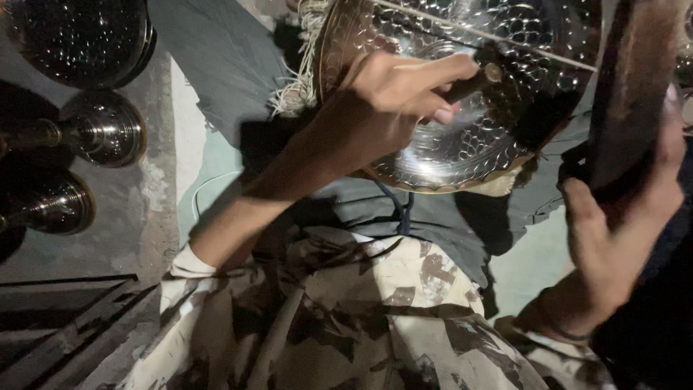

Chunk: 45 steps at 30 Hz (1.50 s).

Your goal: The person sits on the floor and uses a hammer and a metal punch to create a pattern on a round metal plate. They repeatedly strike the punch to form indentations, then lift the plate to inspect the pattern before placing it back down.

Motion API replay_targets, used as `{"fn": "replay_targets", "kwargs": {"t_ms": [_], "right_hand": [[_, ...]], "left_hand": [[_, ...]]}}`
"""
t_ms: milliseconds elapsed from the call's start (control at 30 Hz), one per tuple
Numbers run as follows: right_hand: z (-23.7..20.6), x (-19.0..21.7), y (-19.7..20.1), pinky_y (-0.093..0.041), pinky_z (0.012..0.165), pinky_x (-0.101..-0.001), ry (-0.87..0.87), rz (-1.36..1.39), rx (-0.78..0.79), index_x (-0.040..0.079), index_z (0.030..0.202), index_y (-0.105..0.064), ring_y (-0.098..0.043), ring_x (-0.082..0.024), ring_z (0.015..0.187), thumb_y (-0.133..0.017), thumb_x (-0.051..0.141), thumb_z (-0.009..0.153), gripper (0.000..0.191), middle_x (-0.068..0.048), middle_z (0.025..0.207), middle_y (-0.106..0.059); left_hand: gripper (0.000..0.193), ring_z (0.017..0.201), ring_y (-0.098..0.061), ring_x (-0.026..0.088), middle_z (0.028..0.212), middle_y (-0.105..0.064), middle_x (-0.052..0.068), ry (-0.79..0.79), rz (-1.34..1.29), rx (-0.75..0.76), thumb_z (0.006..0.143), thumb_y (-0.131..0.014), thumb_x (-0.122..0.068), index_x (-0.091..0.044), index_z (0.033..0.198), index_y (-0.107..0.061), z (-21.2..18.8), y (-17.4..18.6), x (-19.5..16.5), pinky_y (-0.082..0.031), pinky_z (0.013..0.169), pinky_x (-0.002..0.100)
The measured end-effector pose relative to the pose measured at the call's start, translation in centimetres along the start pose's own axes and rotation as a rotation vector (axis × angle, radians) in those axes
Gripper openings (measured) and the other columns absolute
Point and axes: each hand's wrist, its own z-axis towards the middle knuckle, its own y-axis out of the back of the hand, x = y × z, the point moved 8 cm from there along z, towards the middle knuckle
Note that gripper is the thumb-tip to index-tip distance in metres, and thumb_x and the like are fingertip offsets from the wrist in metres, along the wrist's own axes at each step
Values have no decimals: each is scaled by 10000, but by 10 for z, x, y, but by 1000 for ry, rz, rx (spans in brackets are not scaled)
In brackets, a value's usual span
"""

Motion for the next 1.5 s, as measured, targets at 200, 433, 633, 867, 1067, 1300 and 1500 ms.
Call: {"fn": "replay_targets", "kwargs": {"t_ms": [200, 433, 633, 867, 1067, 1300, 1500], "right_hand": [[-30, -43, -1, -554, 924, -282, 9, 99, -110, 19, 1599, -342, -634, -198, 1030, -717, -33, 1053, 664, -188, 1295, -587], [-45, -98, 27, -515, 801, -302, -296, 428, -505, -102, 1205, -678, -615, -214, 865, -674, -11, 1064, 168, -164, 1087, -652], [-34, -29, 0, -473, 941, -385, 39, -444, 32, -22, 1469, -568, -568, -301, 1063, -652, -8, 895, 580, -169, 1239, -551], [-79, -34, -50, -425, 1122, -432, -328, 18, -427, 96, 1541, -175, -500, -348, 1275, -700, 27, 815, 898, -262, 1479, -444], [-102, -32, -64, -292, 1277, -464, -152, -128, -232, 123, 1686, -214, -357, -346, 1519, -670, 64, 958, 861, -173, 1677, -320], [-95, -72, -26, -381, 1260, -417, 4, -155, -348, 222, 1673, -67, -371, -271, 1510, -710, 77, 1116, 863, -97, 1705, -206], [-69, -114, 0, -553, 909, -348, 106, 151, -329, 154, 1664, -260, -607, -260, 1073, -599, -142, 1131, 698, -166, 1436, -531]], "left_hand": [[270, 685, -517, 180, 1118, -794, -3, -349, 277, -234, 917, -776, -31, -56, 1178, -710, -6, 26, -42, -475, 669, 294], [291, 826, -689, 108, 1054, -781, 20, -335, 180, -133, 1018, -699, 20, -56, 1297, -661, -4, 22, -34, -531, 691, 302], [281, 667, -736, 94, 801, -752, 82, -285, 59, 90, 1048, -643, 56, -45, 1310, -634, 15, -2, -28, -500, 434, 188], [425, 494, -624, 116, 707, -734, 88, -112, 241, 517, 979, -633, -117, -211, 1394, -624, 36, -32, -30, -390, 408, 256], [482, 497, -667, 103, 899, -752, 114, 6, 267, 645, 1051, -556, -58, -251, 1493, -536, 32, -35, -29, -453, 388, 232], [294, 876, -796, 93, 1194, -763, 107, -154, -56, -50, 1099, -697, -19, -58, 1377, -613, -1, 19, -38, -586, 645, 176], [271, 888, -808, 168, 1044, -791, 99, 37, 189, -237, 1036, -731, -30, -41, 1293, -644, -12, 16, -22, -654, 686, 258]]}}
